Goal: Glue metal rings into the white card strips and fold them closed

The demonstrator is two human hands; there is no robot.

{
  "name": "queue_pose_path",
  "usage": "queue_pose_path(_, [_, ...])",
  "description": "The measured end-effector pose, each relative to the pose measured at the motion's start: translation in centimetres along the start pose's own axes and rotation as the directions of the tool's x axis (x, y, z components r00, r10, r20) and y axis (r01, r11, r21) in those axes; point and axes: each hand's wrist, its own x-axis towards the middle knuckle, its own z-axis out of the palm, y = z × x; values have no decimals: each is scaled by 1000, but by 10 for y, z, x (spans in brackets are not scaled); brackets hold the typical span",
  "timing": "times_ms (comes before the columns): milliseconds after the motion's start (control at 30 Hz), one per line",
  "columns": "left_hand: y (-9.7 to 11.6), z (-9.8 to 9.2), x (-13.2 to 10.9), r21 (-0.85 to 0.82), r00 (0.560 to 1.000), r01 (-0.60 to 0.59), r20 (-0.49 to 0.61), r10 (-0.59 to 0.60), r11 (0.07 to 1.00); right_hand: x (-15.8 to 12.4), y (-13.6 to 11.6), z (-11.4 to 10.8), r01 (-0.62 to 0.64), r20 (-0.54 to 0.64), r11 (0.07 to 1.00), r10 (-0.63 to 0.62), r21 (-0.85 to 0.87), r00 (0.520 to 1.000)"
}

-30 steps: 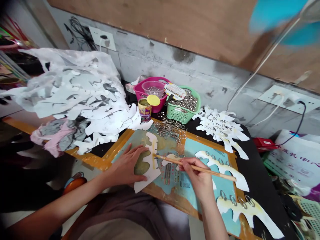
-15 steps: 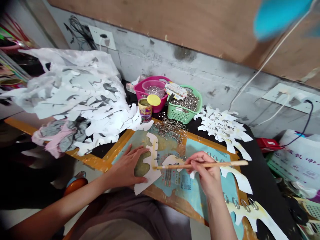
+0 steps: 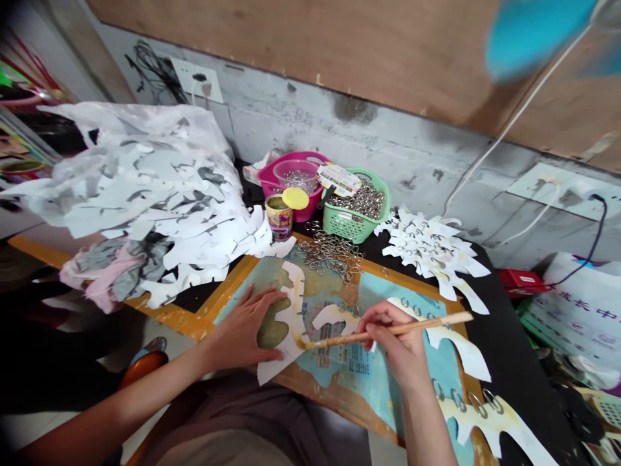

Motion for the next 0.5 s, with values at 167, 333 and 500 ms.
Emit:
queue_pose_path(167, [1, 0, 1, 4, 1000, 9, 10, -9, 1000, -9, 3, 0, -7, -16, 1000, 7, -11, 1000])
queue_pose_path(333, [1, -1, 0, 7, 1000, 6, 11, -6, 1000, -17, 6, -1, 7, -51, 1000, -7, 2, 999])
queue_pose_path(500, [0, 0, 0, 7, 1000, 16, 15, -16, 1000, -18, 3, -8, 10, -62, 998, -13, -54, 998])
